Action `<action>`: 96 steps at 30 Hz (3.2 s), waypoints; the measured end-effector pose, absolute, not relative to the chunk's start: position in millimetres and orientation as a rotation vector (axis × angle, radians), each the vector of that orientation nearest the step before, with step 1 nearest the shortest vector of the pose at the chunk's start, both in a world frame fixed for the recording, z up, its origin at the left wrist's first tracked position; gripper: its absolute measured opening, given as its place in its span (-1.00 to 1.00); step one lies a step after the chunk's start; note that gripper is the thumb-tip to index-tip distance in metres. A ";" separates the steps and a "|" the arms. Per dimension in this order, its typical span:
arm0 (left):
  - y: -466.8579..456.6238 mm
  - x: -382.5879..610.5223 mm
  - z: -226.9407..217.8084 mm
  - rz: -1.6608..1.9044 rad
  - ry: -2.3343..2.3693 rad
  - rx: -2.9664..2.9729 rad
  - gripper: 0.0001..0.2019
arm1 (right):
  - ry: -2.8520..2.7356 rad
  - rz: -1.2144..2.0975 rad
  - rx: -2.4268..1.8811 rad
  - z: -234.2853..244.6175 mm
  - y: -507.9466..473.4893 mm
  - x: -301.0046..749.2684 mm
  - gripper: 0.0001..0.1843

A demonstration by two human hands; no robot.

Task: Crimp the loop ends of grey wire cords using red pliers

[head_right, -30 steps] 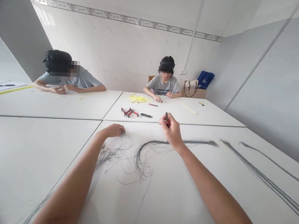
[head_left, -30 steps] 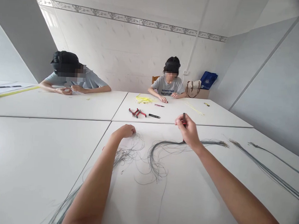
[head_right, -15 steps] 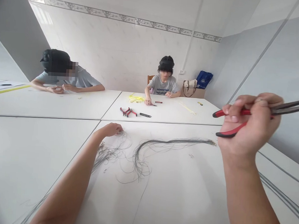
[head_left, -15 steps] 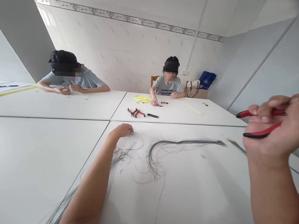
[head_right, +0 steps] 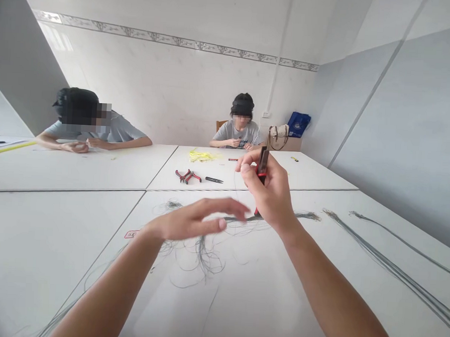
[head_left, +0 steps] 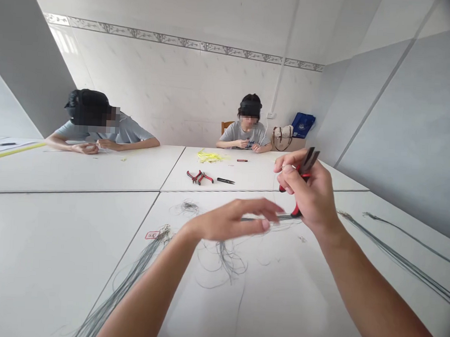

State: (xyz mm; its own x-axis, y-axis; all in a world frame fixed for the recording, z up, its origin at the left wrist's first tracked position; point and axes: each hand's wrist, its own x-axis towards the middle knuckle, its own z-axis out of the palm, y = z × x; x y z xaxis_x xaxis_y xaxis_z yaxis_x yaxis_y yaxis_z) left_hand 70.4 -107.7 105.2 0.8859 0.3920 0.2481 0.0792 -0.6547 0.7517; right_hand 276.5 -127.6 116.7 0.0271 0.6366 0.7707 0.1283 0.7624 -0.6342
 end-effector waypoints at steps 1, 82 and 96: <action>-119.7 72.2 110.1 0.409 0.241 2.212 -0.67 | -1.498 0.409 -0.653 114.1 -123.8 276.1 -0.78; -150.4 65.8 123.8 1.466 0.828 2.699 -0.87 | -2.078 0.097 -1.005 91.6 -178.5 274.5 -0.87; -150.1 64.1 123.7 1.394 0.870 2.712 -0.89 | -2.101 -0.001 -0.995 90.5 -177.9 274.5 -0.87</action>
State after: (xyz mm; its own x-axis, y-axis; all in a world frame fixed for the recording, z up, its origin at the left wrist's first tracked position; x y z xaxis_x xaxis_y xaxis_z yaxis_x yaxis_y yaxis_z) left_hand 64.1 -150.1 123.7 0.4630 0.4564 0.7598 0.4820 -0.8491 0.2162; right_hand 274.5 -177.9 90.5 -0.3757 0.6514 0.6592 0.6521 0.6912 -0.3114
